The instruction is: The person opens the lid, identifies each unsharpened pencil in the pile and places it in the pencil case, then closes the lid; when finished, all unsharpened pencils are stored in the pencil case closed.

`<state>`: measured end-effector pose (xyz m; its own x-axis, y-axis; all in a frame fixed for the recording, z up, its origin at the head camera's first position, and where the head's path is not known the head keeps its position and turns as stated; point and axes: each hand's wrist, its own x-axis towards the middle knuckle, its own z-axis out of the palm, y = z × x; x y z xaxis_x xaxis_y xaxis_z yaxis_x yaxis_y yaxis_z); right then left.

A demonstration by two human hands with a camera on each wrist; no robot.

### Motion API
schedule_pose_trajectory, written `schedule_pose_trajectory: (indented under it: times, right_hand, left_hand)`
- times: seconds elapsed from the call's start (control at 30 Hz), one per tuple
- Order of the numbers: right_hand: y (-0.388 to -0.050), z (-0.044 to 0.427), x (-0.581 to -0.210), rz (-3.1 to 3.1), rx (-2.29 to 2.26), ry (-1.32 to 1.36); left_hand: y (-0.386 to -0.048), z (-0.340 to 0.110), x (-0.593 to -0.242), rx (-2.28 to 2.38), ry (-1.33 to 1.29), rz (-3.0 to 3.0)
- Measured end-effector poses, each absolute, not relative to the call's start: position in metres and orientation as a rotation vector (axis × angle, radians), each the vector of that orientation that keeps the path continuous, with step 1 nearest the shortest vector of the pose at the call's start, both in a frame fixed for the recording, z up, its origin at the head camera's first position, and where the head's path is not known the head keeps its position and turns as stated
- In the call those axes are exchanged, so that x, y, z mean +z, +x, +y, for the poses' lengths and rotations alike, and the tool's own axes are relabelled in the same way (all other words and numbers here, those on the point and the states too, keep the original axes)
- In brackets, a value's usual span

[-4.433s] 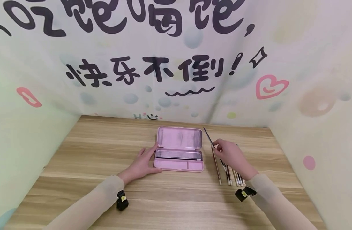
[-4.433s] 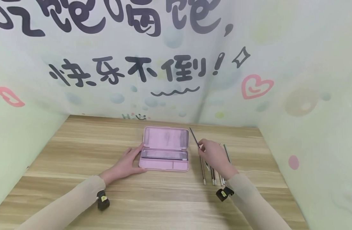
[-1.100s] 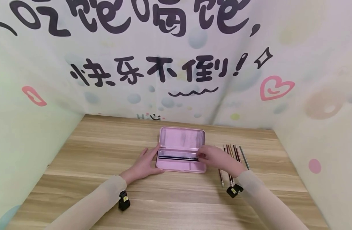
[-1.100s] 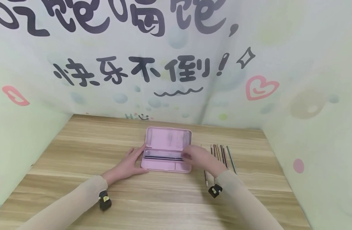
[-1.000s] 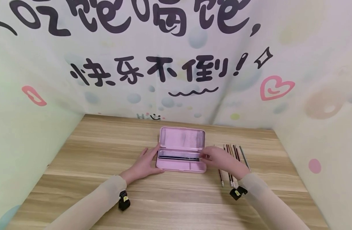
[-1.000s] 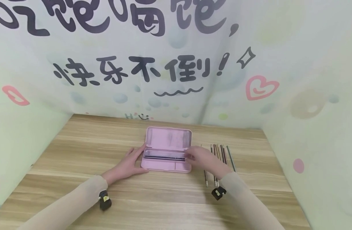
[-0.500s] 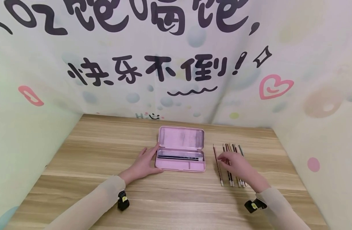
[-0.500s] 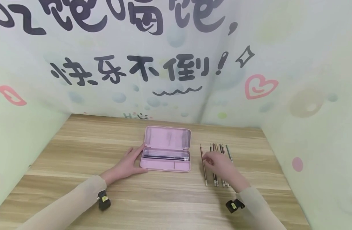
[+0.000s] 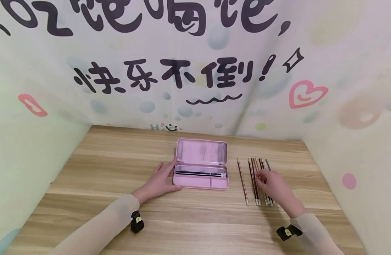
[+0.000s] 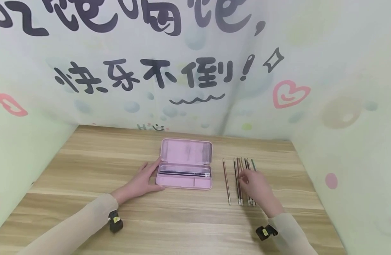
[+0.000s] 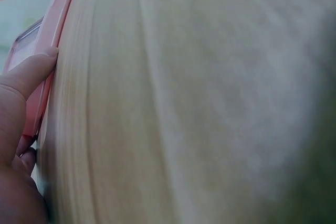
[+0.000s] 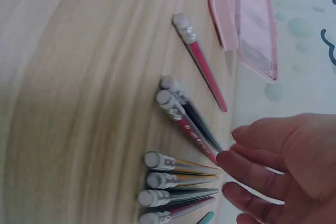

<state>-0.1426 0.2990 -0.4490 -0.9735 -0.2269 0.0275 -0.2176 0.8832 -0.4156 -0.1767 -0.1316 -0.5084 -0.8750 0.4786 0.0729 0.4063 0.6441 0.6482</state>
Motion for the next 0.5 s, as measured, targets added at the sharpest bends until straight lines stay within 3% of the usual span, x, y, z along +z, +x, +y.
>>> schedule_pose_trajectory:
  times: [0.5]
  right_hand:
    - [-0.144,0.288,-0.457,3.146,-0.384,-0.337]
  left_hand:
    - [-0.178,-0.132,-0.507,1.034,0.737,2.741]
